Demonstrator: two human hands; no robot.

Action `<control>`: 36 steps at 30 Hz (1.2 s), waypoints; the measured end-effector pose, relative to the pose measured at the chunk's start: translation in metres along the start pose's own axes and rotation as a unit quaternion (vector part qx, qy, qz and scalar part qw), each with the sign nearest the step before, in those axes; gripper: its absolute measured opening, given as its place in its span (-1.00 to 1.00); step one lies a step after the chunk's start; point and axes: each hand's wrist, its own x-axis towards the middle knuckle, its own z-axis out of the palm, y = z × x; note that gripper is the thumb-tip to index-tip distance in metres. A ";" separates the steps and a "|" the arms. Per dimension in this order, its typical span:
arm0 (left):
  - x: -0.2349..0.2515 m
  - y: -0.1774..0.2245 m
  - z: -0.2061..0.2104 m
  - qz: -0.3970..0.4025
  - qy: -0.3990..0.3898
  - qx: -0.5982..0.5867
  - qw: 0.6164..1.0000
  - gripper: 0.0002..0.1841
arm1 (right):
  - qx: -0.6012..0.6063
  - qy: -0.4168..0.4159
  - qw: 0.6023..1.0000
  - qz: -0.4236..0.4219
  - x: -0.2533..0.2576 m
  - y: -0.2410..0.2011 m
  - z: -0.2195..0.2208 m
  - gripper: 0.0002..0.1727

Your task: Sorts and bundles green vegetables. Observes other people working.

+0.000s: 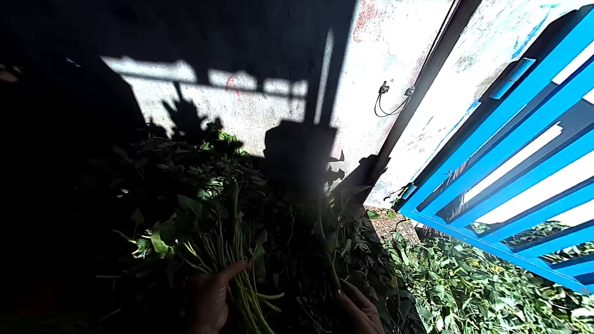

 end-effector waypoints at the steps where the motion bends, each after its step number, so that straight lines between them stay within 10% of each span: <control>1: 0.001 -0.001 -0.001 0.001 -0.008 0.000 1.000 -0.56 | 0.000 -0.026 1.000 0.006 -0.001 0.007 0.002 -0.68; 11: 0.005 -0.007 -0.004 -0.006 -0.035 0.012 0.999 -0.44 | -0.031 -0.223 0.974 0.010 -0.006 0.064 0.027 -0.72; 36: 0.002 0.001 -0.007 0.059 -0.097 -0.004 0.994 -0.40 | -0.260 -0.190 0.942 -0.092 0.003 0.068 0.014 -0.71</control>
